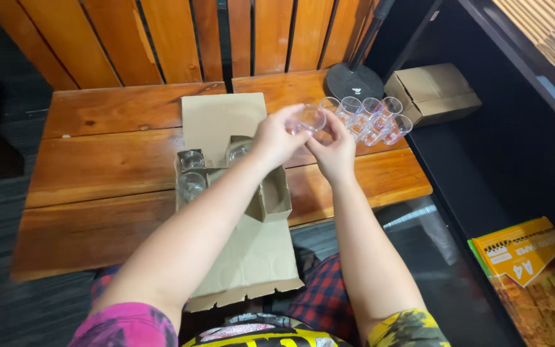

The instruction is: The person unpacks small clear glasses from a cardboard box with dividers and places them on a wooden table. They then pick up the glasses and arrange them on a lower shelf of a black cabinet.

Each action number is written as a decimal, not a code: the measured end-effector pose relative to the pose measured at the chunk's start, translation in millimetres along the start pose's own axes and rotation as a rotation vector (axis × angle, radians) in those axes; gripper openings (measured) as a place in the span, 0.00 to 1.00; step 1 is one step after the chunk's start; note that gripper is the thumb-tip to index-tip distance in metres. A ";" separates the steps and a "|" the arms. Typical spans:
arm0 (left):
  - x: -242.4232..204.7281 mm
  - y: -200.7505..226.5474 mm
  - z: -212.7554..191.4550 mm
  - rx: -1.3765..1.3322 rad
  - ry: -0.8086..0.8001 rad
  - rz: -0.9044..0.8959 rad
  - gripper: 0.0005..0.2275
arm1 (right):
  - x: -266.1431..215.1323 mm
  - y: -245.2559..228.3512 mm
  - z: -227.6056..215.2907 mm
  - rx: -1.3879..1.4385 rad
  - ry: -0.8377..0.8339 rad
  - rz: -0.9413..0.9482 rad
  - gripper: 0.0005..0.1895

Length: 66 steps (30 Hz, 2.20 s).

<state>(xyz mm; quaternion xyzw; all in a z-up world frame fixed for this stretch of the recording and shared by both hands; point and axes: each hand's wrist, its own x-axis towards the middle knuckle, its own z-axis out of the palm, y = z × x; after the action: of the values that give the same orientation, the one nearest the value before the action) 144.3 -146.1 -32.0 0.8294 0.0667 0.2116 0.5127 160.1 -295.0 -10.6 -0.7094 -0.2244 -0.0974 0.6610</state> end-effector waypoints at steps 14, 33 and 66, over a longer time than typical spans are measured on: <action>11.2 7.0 74.3 0.169 -0.205 -0.279 0.28 | -13.6 105.7 -32.8 0.001 0.229 0.096 0.30; 37.3 18.7 99.5 0.194 -0.189 -0.405 0.23 | 9.3 134.7 -25.8 -0.057 0.481 0.274 0.16; -54.3 49.6 2.7 0.224 -0.078 -0.164 0.14 | -22.3 96.3 -25.5 0.019 0.206 0.182 0.05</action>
<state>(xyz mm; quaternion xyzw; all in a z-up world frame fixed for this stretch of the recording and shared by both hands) 91.2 -189.3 -4.8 0.8808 0.1377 0.1278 0.4347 187.5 -326.6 -103.6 -0.7068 -0.0911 -0.1074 0.6933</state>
